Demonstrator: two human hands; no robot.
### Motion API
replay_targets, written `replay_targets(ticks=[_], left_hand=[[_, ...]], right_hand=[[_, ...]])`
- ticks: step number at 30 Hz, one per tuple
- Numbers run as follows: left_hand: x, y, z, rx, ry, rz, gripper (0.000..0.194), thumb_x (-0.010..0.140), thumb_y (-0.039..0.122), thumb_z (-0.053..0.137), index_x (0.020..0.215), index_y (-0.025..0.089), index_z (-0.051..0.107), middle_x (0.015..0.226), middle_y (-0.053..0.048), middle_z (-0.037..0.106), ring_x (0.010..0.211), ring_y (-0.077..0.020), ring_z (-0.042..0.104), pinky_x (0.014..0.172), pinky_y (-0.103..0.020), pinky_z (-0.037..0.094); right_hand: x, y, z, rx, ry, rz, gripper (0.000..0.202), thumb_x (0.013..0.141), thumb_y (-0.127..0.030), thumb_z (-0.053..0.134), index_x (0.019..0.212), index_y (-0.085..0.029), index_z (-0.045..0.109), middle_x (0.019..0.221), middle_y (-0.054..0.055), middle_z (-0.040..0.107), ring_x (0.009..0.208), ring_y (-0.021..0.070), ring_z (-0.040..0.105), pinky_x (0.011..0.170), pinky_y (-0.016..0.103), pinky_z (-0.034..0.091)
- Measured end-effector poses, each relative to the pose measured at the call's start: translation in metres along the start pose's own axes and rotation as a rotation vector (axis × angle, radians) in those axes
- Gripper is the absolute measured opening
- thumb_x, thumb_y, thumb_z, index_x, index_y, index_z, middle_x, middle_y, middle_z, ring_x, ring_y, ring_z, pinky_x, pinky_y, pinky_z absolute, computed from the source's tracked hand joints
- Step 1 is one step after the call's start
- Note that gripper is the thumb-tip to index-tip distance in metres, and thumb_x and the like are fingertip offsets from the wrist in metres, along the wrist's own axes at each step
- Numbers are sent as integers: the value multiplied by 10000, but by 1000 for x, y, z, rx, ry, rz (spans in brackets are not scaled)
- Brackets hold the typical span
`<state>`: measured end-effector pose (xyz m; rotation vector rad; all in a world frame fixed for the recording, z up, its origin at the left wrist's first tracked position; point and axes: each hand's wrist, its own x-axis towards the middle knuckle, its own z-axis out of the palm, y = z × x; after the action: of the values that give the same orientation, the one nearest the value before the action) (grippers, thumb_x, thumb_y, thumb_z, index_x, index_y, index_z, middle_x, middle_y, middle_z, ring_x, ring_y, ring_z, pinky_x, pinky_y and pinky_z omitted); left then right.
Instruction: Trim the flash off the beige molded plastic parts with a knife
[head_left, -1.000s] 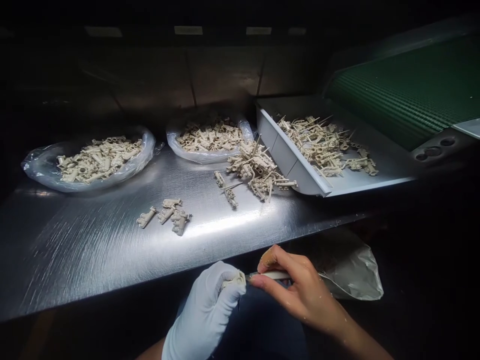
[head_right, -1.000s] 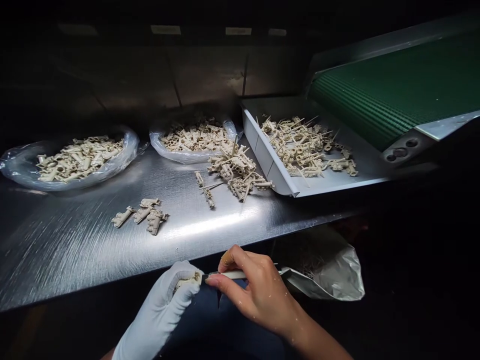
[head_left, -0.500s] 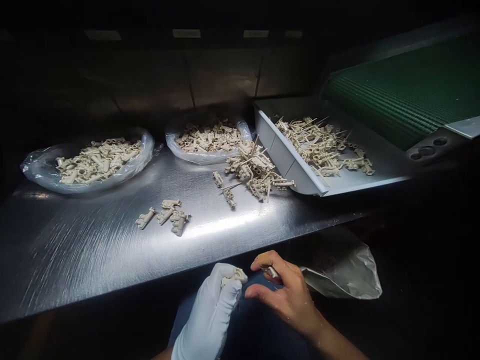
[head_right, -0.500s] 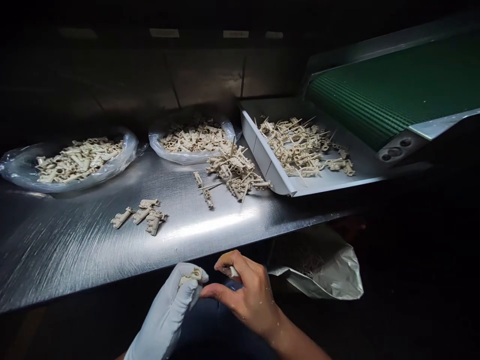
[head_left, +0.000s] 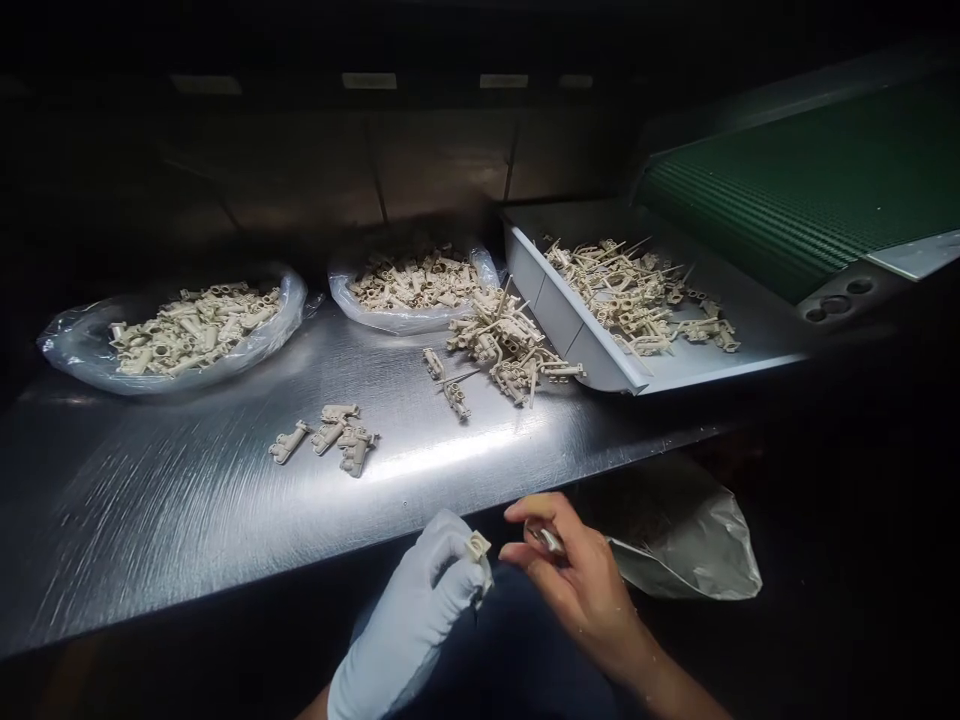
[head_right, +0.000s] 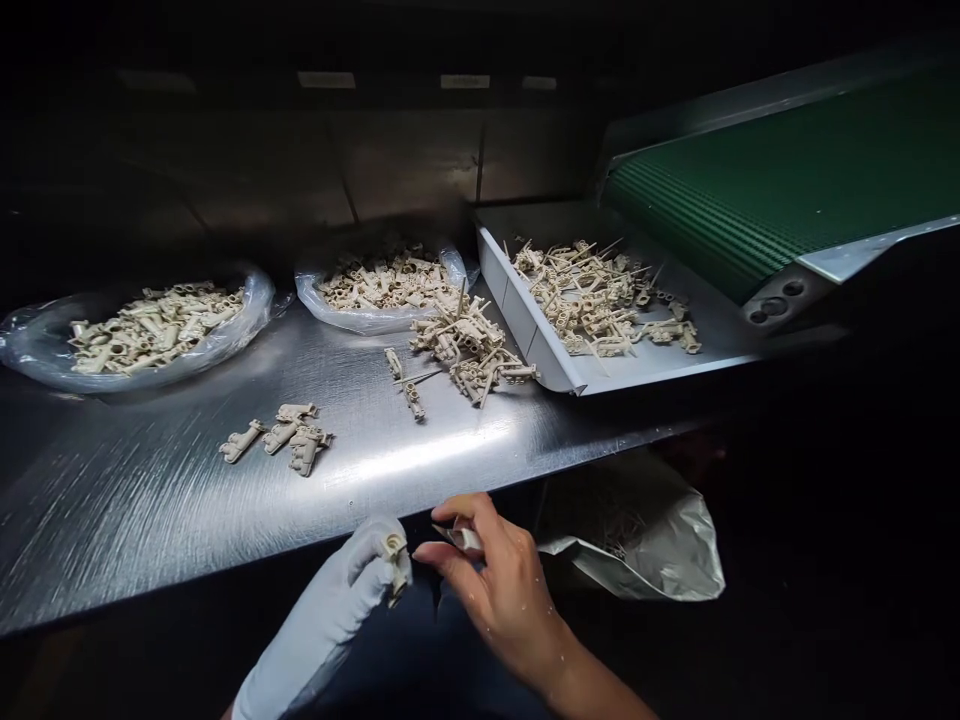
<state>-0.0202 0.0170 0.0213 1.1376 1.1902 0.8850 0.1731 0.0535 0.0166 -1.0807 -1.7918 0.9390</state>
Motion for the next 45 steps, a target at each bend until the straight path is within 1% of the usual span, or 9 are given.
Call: replay_targets(ticks=[3,7,10,13,16,27,34,39,45], left_hand=[[-1,1,4,-13,78,-29,341,992,448,658,759,207,596,825,25,559,790,-164,560,747,-282,494],[-1,-6,8,-12,234,-96,175,945,377,714,903,220,650,863,12,643,821,-188,606,777,-303,519],[-2,-12,7,10,325,-23,142,949,348,710,1003,221,677,968,-21,707,909,-212,655,861,-333,537],[-3,-13,6,28,306,112,148,1009,357,636,996,220,687,979,-31,727,915,-209,675,878,-331,546],[-5,-11,8,38,270,187,195,1038,366,596,951,219,689,905,-20,720,858,-198,676,833,-312,557],[-6,-12,7,21,246,177,211,1045,379,601,923,226,678,868,9,699,785,-162,657,790,-273,546],[-7,-15,10,-10,266,160,205,1037,379,612,925,221,680,870,2,700,792,-172,657,797,-288,553],[-7,-14,13,47,249,225,187,1057,345,579,936,233,667,841,17,665,798,-165,645,797,-275,537],[-8,-15,12,54,233,242,179,1063,330,572,933,240,656,852,23,653,779,-152,620,780,-260,525]], right_hand=[[-4,5,0,-121,35,66,223,1075,-416,509,1174,-235,592,939,44,746,780,177,748,709,252,614],[-3,6,6,-172,57,-73,173,1096,-258,442,1098,-251,615,801,0,699,697,157,693,683,246,577],[0,1,11,-179,42,-164,233,1104,-226,437,1179,-254,655,889,21,724,772,165,696,725,264,576],[2,-3,12,-208,-9,-248,342,1121,-303,447,1416,-260,613,872,33,696,757,171,670,682,270,561],[1,-3,13,-246,6,-280,415,1105,-346,502,1507,-259,560,792,20,639,691,164,626,609,263,525],[-1,-3,14,-302,-3,-300,398,1092,-261,542,1486,-224,586,766,15,639,673,163,603,599,277,477],[-2,-9,12,-382,-3,-348,305,1049,-188,605,1339,-165,699,723,17,649,627,165,585,557,292,449],[-1,-7,9,-290,-34,-340,327,1094,-231,538,1395,-178,653,734,11,630,641,153,579,567,281,449],[0,-5,10,-384,13,-390,389,1110,-284,513,1480,-188,581,725,7,614,647,150,552,575,275,435]])
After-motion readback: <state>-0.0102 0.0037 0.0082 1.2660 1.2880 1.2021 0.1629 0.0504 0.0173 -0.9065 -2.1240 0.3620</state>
